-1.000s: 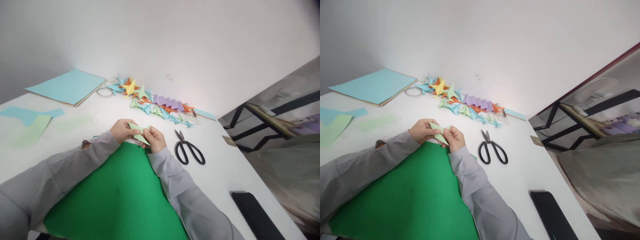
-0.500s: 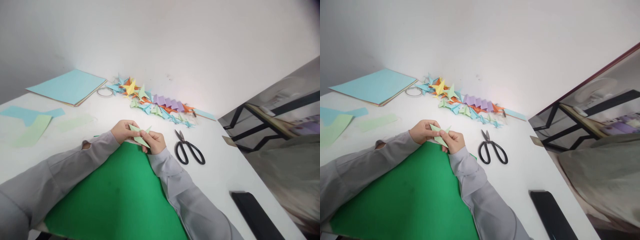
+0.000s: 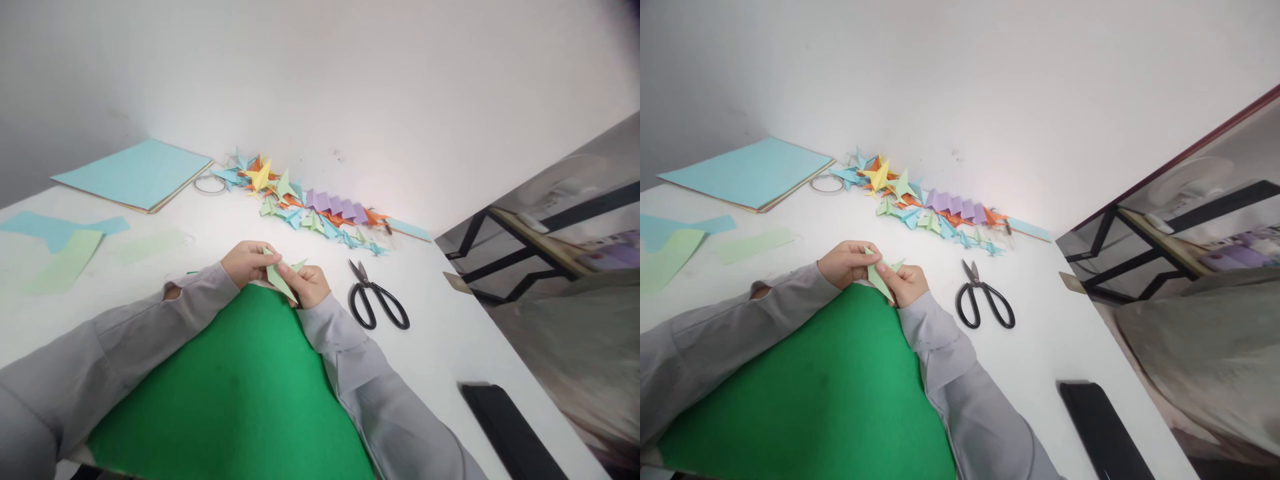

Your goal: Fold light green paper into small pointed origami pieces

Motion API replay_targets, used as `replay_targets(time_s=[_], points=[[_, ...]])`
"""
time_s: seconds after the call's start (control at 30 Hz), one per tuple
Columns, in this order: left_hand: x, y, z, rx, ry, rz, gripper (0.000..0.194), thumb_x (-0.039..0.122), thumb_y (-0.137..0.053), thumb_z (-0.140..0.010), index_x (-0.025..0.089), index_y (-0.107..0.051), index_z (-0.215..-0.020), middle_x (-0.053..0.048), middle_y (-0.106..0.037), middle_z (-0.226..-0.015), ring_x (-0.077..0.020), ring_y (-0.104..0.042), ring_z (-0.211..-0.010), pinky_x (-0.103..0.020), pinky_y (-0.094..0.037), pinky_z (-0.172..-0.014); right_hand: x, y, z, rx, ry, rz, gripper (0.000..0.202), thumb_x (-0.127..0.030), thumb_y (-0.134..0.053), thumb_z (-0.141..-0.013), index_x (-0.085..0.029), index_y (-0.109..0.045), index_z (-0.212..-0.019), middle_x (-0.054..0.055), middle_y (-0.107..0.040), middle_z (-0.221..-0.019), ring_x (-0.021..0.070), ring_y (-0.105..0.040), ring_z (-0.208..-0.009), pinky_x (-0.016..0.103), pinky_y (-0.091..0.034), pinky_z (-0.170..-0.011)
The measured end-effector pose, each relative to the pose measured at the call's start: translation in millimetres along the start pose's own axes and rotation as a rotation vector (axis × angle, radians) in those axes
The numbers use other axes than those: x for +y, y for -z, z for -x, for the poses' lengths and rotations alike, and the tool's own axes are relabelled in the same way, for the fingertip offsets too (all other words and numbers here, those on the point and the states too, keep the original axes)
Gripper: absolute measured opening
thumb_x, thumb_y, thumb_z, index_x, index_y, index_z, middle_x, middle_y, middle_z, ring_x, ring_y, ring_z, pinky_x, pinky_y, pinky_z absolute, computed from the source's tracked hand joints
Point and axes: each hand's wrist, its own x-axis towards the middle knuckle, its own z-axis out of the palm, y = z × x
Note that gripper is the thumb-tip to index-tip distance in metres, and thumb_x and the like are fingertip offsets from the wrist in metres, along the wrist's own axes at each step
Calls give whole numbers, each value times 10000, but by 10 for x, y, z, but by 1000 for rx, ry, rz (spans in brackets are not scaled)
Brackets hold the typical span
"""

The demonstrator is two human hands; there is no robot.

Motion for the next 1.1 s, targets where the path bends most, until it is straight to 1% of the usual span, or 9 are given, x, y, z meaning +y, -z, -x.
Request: replay_targets(time_s=[0.1, 0.27, 0.4, 0.57, 0.73, 0.83, 0.93, 1.03, 1.1], points=[[-6, -8, 0, 15, 0, 42, 291, 223, -784, -470, 91, -541, -564, -27, -593, -468, -136, -582, -447, -262, -500, -475, -6, 4, -1, 19, 21, -15, 537, -535, -607, -662, -166, -454, -304, -39, -393, -254, 47, -311, -254, 225, -194, -315], [-28, -5, -2, 20, -30, 22, 288, 186, -788, -447, 91, -550, -576, -30, -597, -469, -138, -578, -439, -249, -482, -446, 2, 0, -1, 12, -6, -22, 527, -529, -593, -681, -168, -456, -322, -40, -392, -261, 53, -320, -262, 227, -200, -322], [-30, -18, -2, 58, -49, 2, 298, 209, -794, -431, 100, -547, -557, -9, -581, -457, -114, -555, -425, -222, -455, -432, -11, -9, 0, -27, 8, 5, 492, -521, -595, -682, -169, -467, -364, -40, -416, -289, 57, -331, -275, 223, -211, -321], [-34, -2, -13, 48, -26, -92, 312, 277, -794, -433, 98, -570, -558, 16, -541, -433, -70, -489, -386, -183, -393, -384, -35, -6, 6, -51, 48, 51, 489, -504, -609, -677, -179, -423, -362, -51, -392, -286, 53, -321, -287, 221, -217, -332], [-30, 3, -11, 48, -15, -93, 345, 301, -803, -409, 102, -556, -545, 19, -544, -452, -64, -493, -396, -176, -396, -390, -45, -10, 15, -25, 14, 32, 501, -530, -637, -628, -185, -389, -362, -69, -343, -273, 43, -267, -278, 225, -154, -320], [-31, -4, -8, 37, -15, -73, 313, 281, -790, -453, 102, -558, -561, 13, -552, -451, -75, -507, -397, -183, -407, -393, -50, -22, 15, 3, 8, 19, 503, -534, -639, -623, -185, -387, -362, -72, -339, -274, 40, -258, -278, 225, -145, -319], [-37, -6, -10, 17, -8, -52, 279, 269, -760, -521, 105, -536, -555, -7, -571, -472, -99, -540, -423, -208, -438, -415, -52, -27, 13, 35, 26, 50, 507, -536, -607, -660, -185, -408, -354, -55, -372, -277, 49, -304, -288, 225, -195, -329], [-43, -4, -11, 10, -10, -51, 273, 262, -741, -558, 109, -514, -559, -20, -585, -489, -121, -569, -452, -243, -473, -456, -51, -23, 10, 25, 38, 42, 534, -564, -553, -695, -187, -415, -342, -42, -386, -275, 54, -317, -289, 228, -234, -341], [-45, -3, -9, 10, -14, -52, 281, 260, -745, -552, 112, -507, -562, -13, -578, -477, -124, -570, -449, -251, -478, -464, -49, -21, 9, 19, 32, 20, 543, -573, -527, -711, -188, -423, -343, -41, -379, -264, 54, -306, -275, 229, -226, -333]])
